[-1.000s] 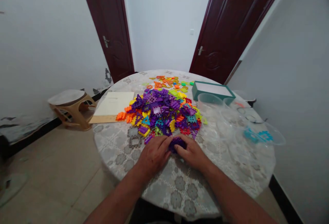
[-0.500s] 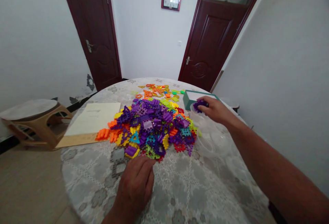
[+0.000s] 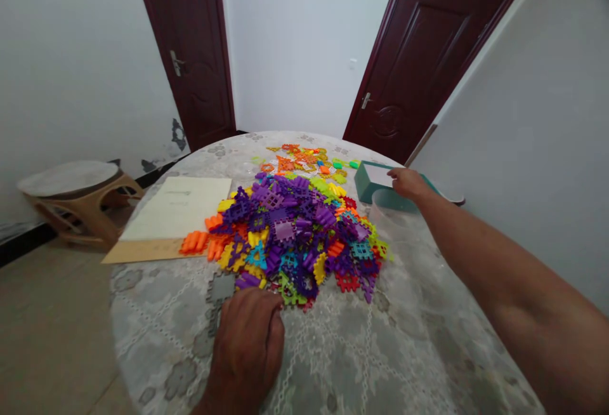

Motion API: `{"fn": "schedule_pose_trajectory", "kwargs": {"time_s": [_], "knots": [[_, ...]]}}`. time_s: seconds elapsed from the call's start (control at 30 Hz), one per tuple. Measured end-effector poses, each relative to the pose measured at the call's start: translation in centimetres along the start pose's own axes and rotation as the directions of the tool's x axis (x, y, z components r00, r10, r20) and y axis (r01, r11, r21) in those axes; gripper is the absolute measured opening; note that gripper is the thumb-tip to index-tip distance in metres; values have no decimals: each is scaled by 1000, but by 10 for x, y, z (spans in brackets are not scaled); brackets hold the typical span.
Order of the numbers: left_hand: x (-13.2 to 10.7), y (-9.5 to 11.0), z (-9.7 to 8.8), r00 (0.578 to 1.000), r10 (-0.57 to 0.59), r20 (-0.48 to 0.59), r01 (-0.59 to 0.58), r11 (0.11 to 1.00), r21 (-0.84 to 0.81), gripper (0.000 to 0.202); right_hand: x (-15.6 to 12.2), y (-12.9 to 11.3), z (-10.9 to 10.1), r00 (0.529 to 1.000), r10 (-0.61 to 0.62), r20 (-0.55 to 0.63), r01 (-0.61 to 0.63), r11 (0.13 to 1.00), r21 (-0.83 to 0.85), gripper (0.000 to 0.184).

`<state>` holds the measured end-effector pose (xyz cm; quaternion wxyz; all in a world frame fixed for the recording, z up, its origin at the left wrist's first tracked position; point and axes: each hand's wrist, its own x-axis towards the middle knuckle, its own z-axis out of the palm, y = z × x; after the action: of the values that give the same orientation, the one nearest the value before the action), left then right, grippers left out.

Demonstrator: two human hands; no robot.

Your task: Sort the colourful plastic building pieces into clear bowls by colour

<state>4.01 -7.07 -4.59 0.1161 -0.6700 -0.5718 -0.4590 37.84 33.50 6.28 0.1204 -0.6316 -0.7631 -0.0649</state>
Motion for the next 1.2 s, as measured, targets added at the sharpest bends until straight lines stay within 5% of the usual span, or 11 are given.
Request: {"fn": "schedule_pose_trajectory", "kwargs": {"time_s": [0.13, 0.27, 0.43, 0.57, 0.7, 0.83, 1.2], "knots": [[2, 3, -2, 998, -62, 28, 61, 997, 40, 18, -3, -17, -6, 999, -30, -28, 29, 999, -15, 43], [2, 6, -3, 986, -166, 8, 164, 979, 117, 15, -35, -65, -31, 980, -170, -104, 171, 985, -3, 36], [4, 7, -3, 974, -225, -20, 225, 959, 175, 21, -130, -135, -58, 894, -443, -68, 448, 872, 199, 28], [2, 5, -3, 970, -242, -28, 243, 948, 208, 25, -212, -167, -43, 850, -525, -44, 503, 785, 360, 30], [1, 3, -2, 975, -222, -19, 221, 948, 228, 25, -262, -178, -4, 888, -450, -93, 440, 774, 455, 46], [1, 5, 2, 992, -129, 16, 124, 976, 179, 25, -280, -182, 26, 909, -409, -84, 387, 751, 534, 48], [-1, 18, 5, 974, -36, 222, -19, 971, 238, 22, -288, -167, 30, 962, -256, -96, 249, 678, 692, 13]]}}
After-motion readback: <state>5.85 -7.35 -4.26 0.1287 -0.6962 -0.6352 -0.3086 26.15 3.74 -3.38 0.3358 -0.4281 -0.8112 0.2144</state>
